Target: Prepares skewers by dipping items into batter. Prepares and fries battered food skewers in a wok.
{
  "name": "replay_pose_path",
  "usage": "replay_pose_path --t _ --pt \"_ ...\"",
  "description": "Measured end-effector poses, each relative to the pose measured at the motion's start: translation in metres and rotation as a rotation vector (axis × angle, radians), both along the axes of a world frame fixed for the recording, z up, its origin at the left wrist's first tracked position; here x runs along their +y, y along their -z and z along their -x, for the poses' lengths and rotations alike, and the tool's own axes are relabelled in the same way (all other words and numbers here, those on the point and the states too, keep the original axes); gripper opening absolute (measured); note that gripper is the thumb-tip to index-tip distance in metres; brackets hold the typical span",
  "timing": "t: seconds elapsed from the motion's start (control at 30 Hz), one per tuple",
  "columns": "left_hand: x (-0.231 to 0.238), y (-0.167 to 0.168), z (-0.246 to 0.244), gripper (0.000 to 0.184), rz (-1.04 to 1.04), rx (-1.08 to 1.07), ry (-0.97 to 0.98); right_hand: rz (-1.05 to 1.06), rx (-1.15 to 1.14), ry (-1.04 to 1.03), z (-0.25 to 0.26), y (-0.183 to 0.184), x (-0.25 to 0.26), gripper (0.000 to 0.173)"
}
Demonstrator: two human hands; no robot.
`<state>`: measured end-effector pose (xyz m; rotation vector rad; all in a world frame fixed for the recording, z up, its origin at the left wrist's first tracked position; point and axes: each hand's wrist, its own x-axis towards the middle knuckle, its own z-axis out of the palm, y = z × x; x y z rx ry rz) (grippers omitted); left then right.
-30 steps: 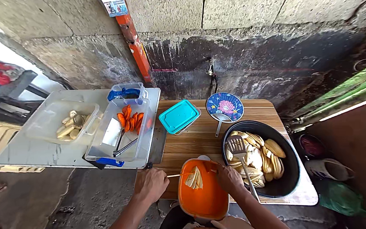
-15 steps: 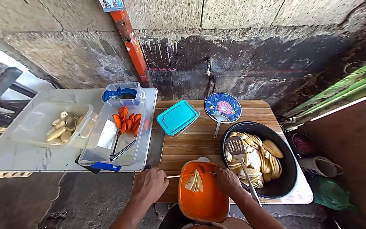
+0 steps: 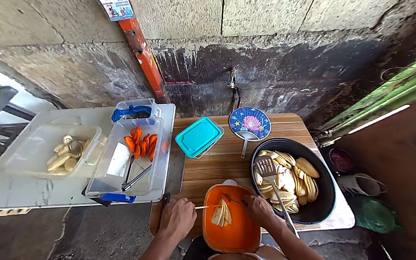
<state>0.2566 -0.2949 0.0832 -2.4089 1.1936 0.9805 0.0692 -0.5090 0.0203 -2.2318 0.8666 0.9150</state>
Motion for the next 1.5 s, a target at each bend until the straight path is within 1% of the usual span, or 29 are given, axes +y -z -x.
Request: replay_pose_path --t 0.13,0.23,0.37,0.43,0.5,0.6,0.67,0.7,0.77,0.83,0.87,1.0,1.07,1.17,1.2,1.27,1.33,1.43,1.5 --pt "0.002 0.014 0.017 0.040 0.030 0.001 -0.053 0.017 -0.026 0.007 0.003 -0.007 0.003 0.034" --pt "0.005 0.023 0.016 0.042 0.066 -0.022 -0.090 0.115 -0.020 0.092 0.009 -0.020 0.008 0.035" --pt "0.006 0.028 0.002 0.041 0.056 -0.031 -0.143 0.241 0.146 0.230 0.020 -0.040 0.014 0.037" --pt "0.006 0.028 -0.002 0.041 0.046 -0.031 -0.149 0.253 0.219 0.260 0.023 -0.040 0.018 0.035" --pt "0.006 0.027 -0.002 0.041 0.033 -0.025 -0.144 0.237 0.237 0.279 0.022 -0.039 0.021 0.034" --pt "0.003 0.025 0.002 0.041 0.025 -0.017 -0.144 0.128 0.117 0.264 0.019 -0.040 0.019 0.035" --pt "0.003 0.025 0.003 0.041 0.031 -0.019 -0.145 0.091 0.029 0.224 0.016 -0.047 0.022 0.034" --pt "0.003 0.026 0.004 0.041 0.040 -0.023 -0.144 0.103 0.030 0.217 0.015 -0.050 0.025 0.034" --pt "0.002 0.027 0.004 0.040 0.051 -0.027 -0.147 0.162 0.114 0.233 0.012 -0.054 0.027 0.035" --pt "0.000 0.026 0.004 0.039 0.057 -0.031 -0.146 0.209 0.188 0.260 0.012 -0.049 0.025 0.036" --pt "0.000 0.025 0.004 0.039 0.050 -0.030 -0.146 0.206 0.190 0.261 0.013 -0.044 0.024 0.037" --pt "0.000 0.021 0.004 0.041 0.037 -0.027 -0.139 0.100 0.013 0.200 0.018 -0.036 0.026 0.035" --pt "0.000 0.020 0.005 0.041 0.032 -0.020 -0.144 0.133 0.032 0.228 0.018 -0.038 0.029 0.037" --pt "0.001 0.022 0.005 0.041 0.027 -0.020 -0.146 0.185 0.151 0.273 0.014 -0.040 0.029 0.039" --pt "0.001 0.023 0.005 0.041 0.031 -0.024 -0.146 0.173 0.143 0.253 0.013 -0.038 0.028 0.038" --pt "0.002 0.025 0.005 0.041 0.034 -0.028 -0.147 0.130 0.041 0.189 0.013 -0.035 0.028 0.036" --pt "0.002 0.025 0.004 0.041 0.032 -0.031 -0.148 0.136 -0.010 0.172 0.010 -0.039 0.031 0.035" --pt "0.000 0.023 0.003 0.041 0.023 -0.023 -0.156 0.184 0.114 0.214 0.006 -0.046 0.031 0.038" --pt "-0.001 0.022 0.003 0.041 0.023 -0.025 -0.153 0.169 0.149 0.221 0.008 -0.043 0.029 0.039"
